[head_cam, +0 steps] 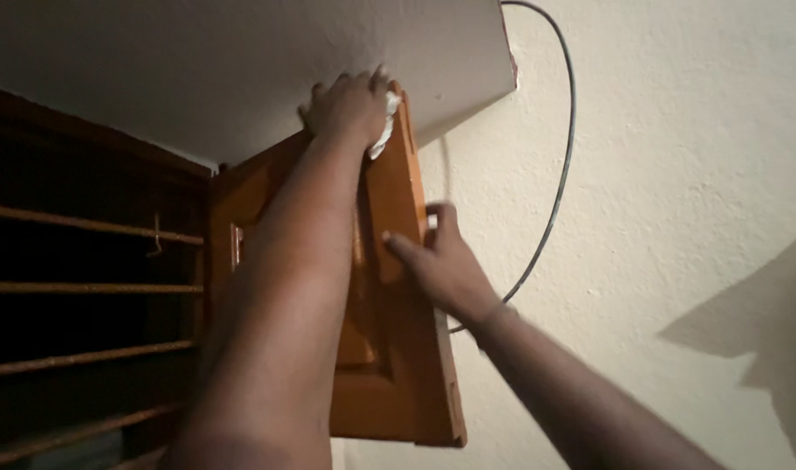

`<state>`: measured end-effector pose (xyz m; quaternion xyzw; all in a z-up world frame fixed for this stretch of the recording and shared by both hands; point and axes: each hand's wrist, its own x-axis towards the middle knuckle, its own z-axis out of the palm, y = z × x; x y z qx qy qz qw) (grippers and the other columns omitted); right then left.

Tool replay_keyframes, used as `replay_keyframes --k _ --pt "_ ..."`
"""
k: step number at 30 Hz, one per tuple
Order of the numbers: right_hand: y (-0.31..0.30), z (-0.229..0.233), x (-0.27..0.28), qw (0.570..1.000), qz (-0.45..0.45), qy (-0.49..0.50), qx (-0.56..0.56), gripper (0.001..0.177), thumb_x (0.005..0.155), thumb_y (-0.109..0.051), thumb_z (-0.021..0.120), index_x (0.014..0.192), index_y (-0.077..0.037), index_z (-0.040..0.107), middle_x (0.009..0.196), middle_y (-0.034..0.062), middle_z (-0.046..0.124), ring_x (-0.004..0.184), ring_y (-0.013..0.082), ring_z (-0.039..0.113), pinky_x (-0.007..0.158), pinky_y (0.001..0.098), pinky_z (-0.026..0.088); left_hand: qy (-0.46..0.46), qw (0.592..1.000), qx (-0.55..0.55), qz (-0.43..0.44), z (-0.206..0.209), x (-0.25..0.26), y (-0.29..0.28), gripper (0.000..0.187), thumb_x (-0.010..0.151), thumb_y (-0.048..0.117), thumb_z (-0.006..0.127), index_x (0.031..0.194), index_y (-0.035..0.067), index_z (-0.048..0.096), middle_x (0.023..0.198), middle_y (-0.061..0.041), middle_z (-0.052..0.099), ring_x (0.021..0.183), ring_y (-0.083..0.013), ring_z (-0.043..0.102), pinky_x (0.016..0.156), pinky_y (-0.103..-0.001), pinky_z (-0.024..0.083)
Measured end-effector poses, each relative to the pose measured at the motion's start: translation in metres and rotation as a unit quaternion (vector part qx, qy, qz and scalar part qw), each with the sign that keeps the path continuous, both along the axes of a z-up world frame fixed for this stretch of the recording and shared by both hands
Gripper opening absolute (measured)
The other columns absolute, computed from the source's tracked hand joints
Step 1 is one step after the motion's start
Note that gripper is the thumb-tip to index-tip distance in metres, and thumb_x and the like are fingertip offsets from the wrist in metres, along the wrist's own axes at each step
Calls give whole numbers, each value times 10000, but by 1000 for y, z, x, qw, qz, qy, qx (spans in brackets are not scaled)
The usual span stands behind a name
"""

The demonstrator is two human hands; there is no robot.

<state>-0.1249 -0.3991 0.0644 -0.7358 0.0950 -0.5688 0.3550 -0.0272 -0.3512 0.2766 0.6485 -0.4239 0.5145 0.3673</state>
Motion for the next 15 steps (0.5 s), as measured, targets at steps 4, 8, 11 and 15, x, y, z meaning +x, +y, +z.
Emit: replay_keyframes --k 4,8,11,15 --pt "6 8 0 999 -6 -33 -6 716 910 -410 627 1458 -102 285 1129 275 705 895 354 783 816 432 667 10 999 -29 17 -21 24 -17 581 1041 543 204 1474 267 478 1568 -34 404 1474 -371 283 1188 -635 226" --pt "2 0 10 999 -40 -29 -17 601 943 -452 621 1342 -50 419 1096 238 727 891 320 801 814 410 670 19 999 -36 20 -16 29 -13 610 1071 540 147 1510 235 441 1597 -45 381 1479 -366 300 1224 -627 202" --pt "2 -1 13 995 -53 -57 -67 530 957 -423 635 1277 -56 426 1096 267 731 919 322 778 856 402 612 -2 1000 -2 10 -14 28 -7 672 1048 582 109 1547 212 365 1617 -84 331 1489 -385 258 1212 -617 197" --pt "11 -2 15 999 4 -45 -19 500 935 -388 591 1255 -72 372 1098 291 705 869 369 798 827 436 661 -125 992 -4 -12 -22 33 -11 790 1026 651 73 1612 165 283 1673 -123 257 1537 -384 182 1232 -604 156"
